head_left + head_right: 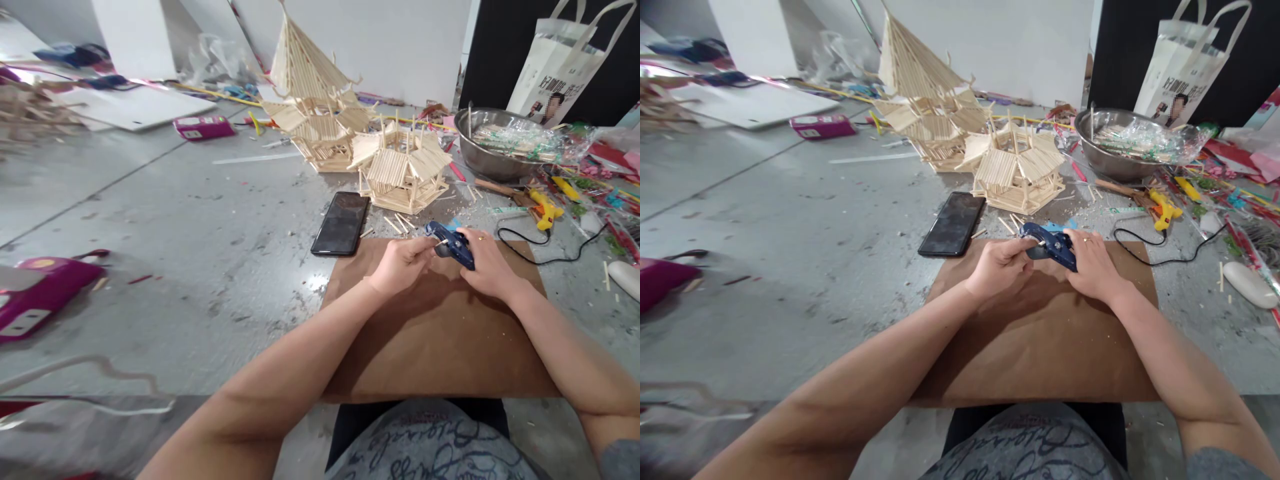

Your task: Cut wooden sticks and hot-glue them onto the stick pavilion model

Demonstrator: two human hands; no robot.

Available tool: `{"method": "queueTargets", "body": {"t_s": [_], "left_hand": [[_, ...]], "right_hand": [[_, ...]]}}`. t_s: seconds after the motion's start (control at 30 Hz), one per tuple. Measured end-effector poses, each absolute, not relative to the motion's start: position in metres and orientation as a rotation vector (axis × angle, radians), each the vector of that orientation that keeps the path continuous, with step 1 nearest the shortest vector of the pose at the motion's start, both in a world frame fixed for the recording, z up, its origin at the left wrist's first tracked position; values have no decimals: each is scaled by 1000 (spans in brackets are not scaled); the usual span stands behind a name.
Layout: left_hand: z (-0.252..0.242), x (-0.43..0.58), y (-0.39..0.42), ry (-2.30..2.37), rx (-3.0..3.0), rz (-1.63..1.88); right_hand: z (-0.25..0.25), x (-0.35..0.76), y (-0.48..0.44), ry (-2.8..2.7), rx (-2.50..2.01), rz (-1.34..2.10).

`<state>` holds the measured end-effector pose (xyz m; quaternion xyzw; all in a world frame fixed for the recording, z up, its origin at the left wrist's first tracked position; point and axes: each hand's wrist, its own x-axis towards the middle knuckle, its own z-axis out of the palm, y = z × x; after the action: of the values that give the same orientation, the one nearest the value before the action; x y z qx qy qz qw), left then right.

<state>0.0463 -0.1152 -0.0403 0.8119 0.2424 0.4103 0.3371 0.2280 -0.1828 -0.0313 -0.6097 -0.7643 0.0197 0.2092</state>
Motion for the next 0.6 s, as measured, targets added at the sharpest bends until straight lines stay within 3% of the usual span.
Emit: {"method": "queueTargets", "body": {"t_s": [0.2, 0.37, 0.6], "left_hand": [[-36, 48, -115, 577, 1899, 837], [-40, 46, -109, 700, 2174, 1073], [-36, 46, -112, 628, 2271, 1049]], "right_hand": [[-29, 238, -181, -2215, -1652, 113], [-26, 239, -183, -2263, -1657, 176], [-28, 231, -182, -2203, -1677, 74]]}}
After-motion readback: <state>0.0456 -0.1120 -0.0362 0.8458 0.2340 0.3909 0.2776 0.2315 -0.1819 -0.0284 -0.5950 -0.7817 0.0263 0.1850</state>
